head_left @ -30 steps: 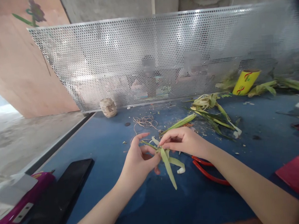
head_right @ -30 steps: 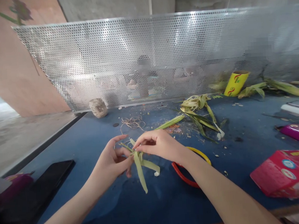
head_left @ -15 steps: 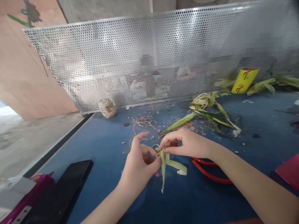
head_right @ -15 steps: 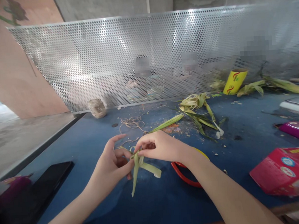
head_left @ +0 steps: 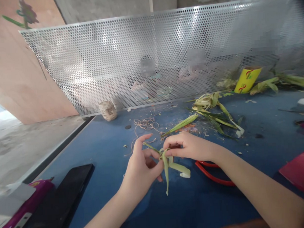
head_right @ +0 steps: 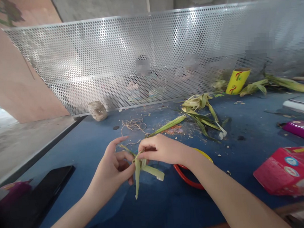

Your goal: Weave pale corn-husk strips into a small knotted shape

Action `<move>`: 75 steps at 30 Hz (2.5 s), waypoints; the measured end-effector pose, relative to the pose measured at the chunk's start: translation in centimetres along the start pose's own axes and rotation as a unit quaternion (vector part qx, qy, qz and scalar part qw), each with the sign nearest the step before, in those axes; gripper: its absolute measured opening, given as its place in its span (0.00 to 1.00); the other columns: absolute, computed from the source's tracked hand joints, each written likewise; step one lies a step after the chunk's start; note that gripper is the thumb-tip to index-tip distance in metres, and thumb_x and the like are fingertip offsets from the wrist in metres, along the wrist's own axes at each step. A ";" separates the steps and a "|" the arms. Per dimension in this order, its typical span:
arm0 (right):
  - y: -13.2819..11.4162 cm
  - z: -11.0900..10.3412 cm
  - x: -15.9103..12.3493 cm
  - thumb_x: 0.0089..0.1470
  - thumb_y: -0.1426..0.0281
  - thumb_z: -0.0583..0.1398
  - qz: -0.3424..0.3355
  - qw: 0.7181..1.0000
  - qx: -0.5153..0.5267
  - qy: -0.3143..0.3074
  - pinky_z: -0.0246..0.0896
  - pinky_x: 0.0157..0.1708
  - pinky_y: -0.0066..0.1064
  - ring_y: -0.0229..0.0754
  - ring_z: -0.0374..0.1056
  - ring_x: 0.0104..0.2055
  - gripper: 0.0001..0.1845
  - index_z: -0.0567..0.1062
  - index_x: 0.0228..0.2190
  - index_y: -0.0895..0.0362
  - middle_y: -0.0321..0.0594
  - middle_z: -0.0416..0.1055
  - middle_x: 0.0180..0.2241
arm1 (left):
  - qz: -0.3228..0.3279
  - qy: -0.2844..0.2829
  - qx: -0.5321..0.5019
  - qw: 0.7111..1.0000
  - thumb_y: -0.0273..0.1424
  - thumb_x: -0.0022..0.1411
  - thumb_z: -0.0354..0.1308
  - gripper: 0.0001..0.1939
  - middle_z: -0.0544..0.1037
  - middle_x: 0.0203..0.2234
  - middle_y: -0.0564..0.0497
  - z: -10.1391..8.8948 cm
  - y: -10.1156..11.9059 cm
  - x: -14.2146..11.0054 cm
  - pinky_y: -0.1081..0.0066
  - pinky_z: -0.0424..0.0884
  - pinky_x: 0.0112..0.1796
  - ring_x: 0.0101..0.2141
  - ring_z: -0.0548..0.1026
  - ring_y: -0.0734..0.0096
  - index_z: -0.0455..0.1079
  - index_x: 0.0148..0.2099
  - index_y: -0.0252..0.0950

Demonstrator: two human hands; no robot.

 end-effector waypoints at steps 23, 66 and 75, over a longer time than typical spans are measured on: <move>1.4 -0.2 -0.4 0.58 0.59 0.48 0.142 0.964 0.033 0.224 0.51 0.17 0.25 0.33 0.58 0.14 0.27 0.64 0.13 0.58 0.33 0.59 0.09 | -0.073 0.031 -0.106 0.991 0.31 0.49 0.64 0.43 0.74 0.22 0.60 0.2 -0.9 0.5 0.79 0.56 0.12 0.10 0.69 0.77 0.40 0.58 0.38; 2.4 -0.7 0.5 0.53 0.65 0.60 0.084 0.973 0.206 0.066 0.57 0.21 0.21 0.32 0.70 0.23 0.15 0.77 0.42 0.54 0.39 0.77 0.33 | -0.011 0.019 -0.093 0.995 0.30 0.53 0.60 0.38 0.74 0.25 0.58 0.1 0.2 -0.1 0.77 0.64 0.15 0.12 0.69 0.79 0.45 0.61 0.41; 1.3 -0.9 0.5 0.46 0.71 0.63 0.049 0.973 0.151 0.165 0.65 0.35 0.31 0.37 0.69 0.32 0.20 0.75 0.44 0.54 0.39 0.76 0.36 | 0.010 0.039 -0.071 0.997 0.29 0.52 0.60 0.37 0.73 0.23 0.59 0.1 0.1 -0.1 0.72 0.68 0.26 0.18 0.71 0.76 0.46 0.60 0.38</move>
Point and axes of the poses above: each hand's wrist, its own x-axis towards the middle knuckle, its own z-axis out of the palm, y = z × x, the point moved 7 cm from there along x, towards the middle knuckle
